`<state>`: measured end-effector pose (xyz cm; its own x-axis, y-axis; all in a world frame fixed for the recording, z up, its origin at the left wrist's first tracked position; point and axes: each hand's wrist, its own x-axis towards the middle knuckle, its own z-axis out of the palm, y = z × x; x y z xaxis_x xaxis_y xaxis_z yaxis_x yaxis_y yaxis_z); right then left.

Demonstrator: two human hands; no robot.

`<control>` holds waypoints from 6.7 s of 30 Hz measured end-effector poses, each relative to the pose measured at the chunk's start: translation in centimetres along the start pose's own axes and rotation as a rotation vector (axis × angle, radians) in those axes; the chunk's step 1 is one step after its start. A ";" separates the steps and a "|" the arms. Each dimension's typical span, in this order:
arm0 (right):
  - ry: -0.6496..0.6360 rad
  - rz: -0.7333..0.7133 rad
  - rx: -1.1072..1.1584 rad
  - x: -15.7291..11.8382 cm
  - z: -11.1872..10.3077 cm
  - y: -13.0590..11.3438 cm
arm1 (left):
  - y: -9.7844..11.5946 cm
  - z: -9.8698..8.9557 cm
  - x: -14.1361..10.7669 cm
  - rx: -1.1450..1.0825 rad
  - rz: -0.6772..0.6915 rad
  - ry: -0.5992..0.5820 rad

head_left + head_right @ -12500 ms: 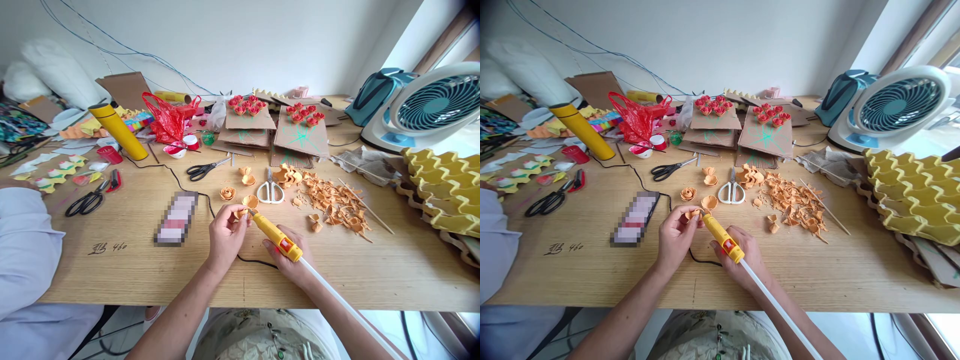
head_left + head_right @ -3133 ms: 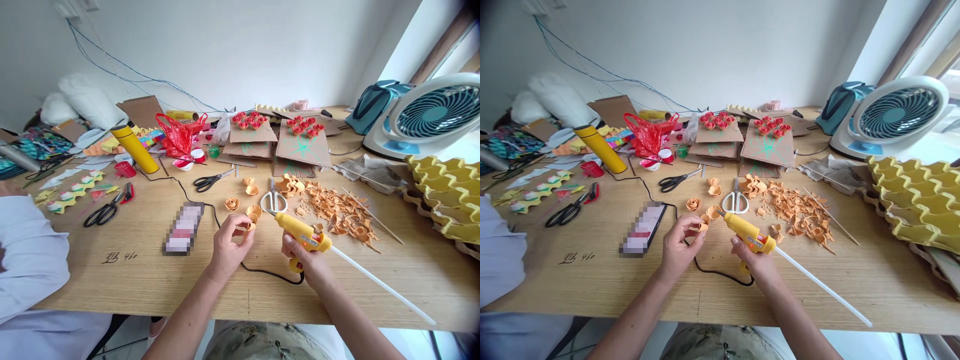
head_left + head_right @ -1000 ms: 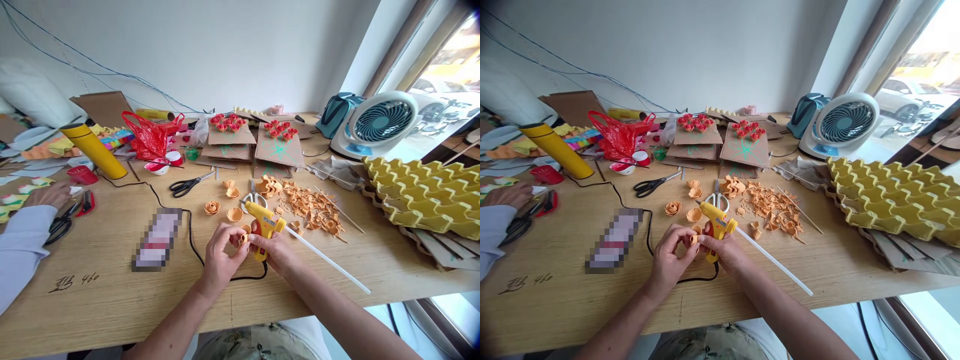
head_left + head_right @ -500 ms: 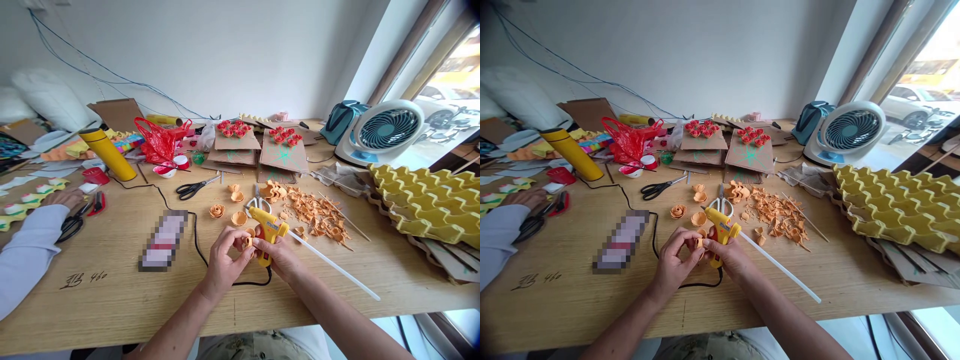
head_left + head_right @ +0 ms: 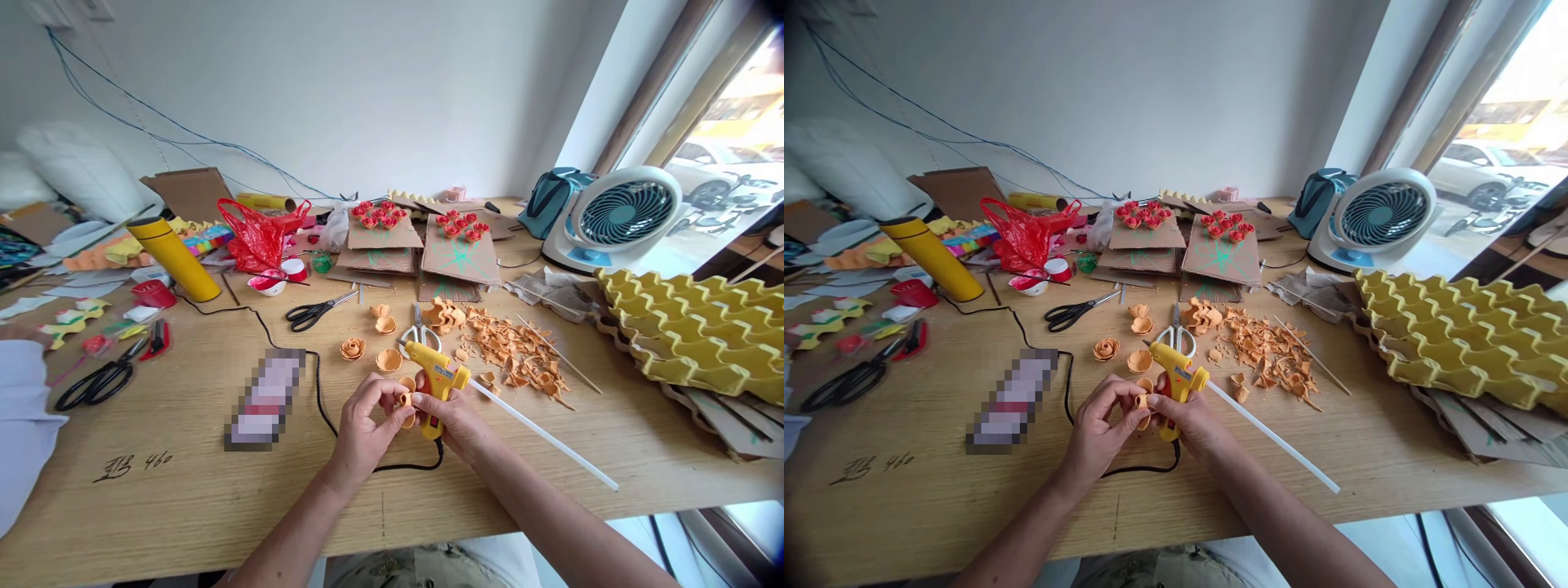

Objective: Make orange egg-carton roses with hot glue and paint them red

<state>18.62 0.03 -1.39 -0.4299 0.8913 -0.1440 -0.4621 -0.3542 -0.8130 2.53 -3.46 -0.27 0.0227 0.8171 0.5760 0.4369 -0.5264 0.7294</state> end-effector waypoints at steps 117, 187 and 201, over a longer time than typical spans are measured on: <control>-0.016 -0.008 0.044 -0.3 -0.1 -0.5 | 0.2 -0.4 -0.1 0.145 0.101 -0.026; -0.037 -0.700 -1.101 -1.7 -0.1 -1.0 | -1.9 -1.1 -0.2 0.078 -0.044 0.262; -0.031 -0.678 -1.101 -1.3 -0.6 -0.3 | -1.5 -1.1 0.0 0.107 0.000 0.255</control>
<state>19.76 -0.84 -1.34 -0.3873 0.7881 0.4784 0.2778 0.5945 -0.7546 0.89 -2.91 -0.95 -0.1984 0.7248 0.6598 0.5295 -0.4872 0.6945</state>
